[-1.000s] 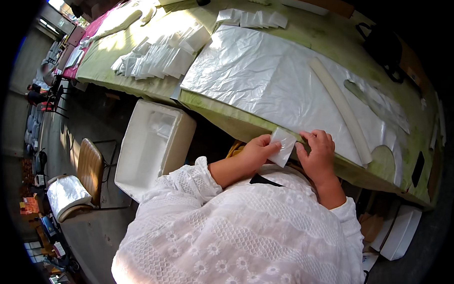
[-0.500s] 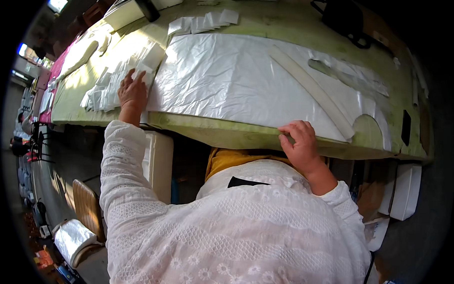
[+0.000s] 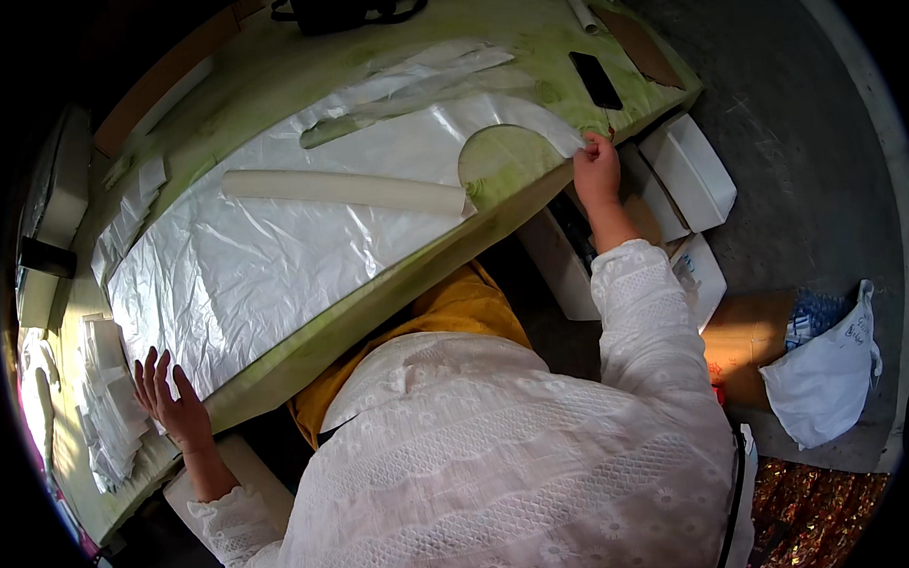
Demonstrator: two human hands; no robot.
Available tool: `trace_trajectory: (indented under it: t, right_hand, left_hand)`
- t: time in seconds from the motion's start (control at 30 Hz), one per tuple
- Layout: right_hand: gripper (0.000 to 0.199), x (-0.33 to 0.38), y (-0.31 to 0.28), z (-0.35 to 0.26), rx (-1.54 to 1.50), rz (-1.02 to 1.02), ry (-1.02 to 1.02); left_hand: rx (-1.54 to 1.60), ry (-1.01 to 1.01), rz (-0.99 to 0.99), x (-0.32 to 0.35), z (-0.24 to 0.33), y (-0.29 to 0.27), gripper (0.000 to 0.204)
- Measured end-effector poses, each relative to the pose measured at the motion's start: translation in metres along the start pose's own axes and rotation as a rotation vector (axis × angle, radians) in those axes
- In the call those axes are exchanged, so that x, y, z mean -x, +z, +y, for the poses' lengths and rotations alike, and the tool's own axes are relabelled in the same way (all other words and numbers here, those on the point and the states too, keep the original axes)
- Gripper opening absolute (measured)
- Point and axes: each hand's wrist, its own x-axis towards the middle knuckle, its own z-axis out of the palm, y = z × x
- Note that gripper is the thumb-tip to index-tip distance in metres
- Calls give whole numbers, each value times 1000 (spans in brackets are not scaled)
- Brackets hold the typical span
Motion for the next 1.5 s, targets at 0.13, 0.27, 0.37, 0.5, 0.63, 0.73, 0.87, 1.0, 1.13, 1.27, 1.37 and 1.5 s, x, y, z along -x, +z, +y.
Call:
trace_trajectory:
  t: [0.13, 0.27, 0.37, 0.5, 0.63, 0.73, 0.87, 1.0, 1.13, 1.27, 1.37, 1.5]
  right_hand:
    - [47, -49, -8, 29, 253, 40, -47]
    - [58, -85, -5, 35, 348, -18, 68]
    - [65, -106, -8, 37, 373, -70, 128]
    - [68, -123, -18, 25, 419, -176, 184]
    - [66, -131, -22, 28, 431, -201, 132]
    - [63, -126, -23, 28, 476, -211, 142]
    - [61, -130, -23, 29, 492, -248, 163]
    - [64, -138, -26, 33, 388, -254, 192]
    - [68, -133, -26, 43, 275, -157, 176]
    - [63, -110, -18, 49, -71, 3, 248]
    - [57, -71, -7, 41, -253, 41, 193]
    - [51, 22, 12, -27, -416, -154, 38]
  left_hand:
    - [363, -101, -88, -2, 57, 34, 26]
    - [145, -116, -199, -11, 87, 31, 25]
    - [176, -147, -203, -11, 82, 29, 25]
    - [175, -165, -211, -13, 87, 29, 23]
    - [185, -201, -240, -13, 89, 28, 23]
    - [194, -221, -251, -14, 92, 26, 21]
    - [214, -206, -247, -16, 90, 28, 20]
    - [229, -199, -235, -17, 94, 27, 20]
    - [268, -207, -223, -17, 95, 26, 20]
    - [251, -188, -231, -17, 93, 26, 20]
    - [257, -189, -225, -19, 94, 27, 20]
    - [269, -202, -220, -14, 90, 27, 19]
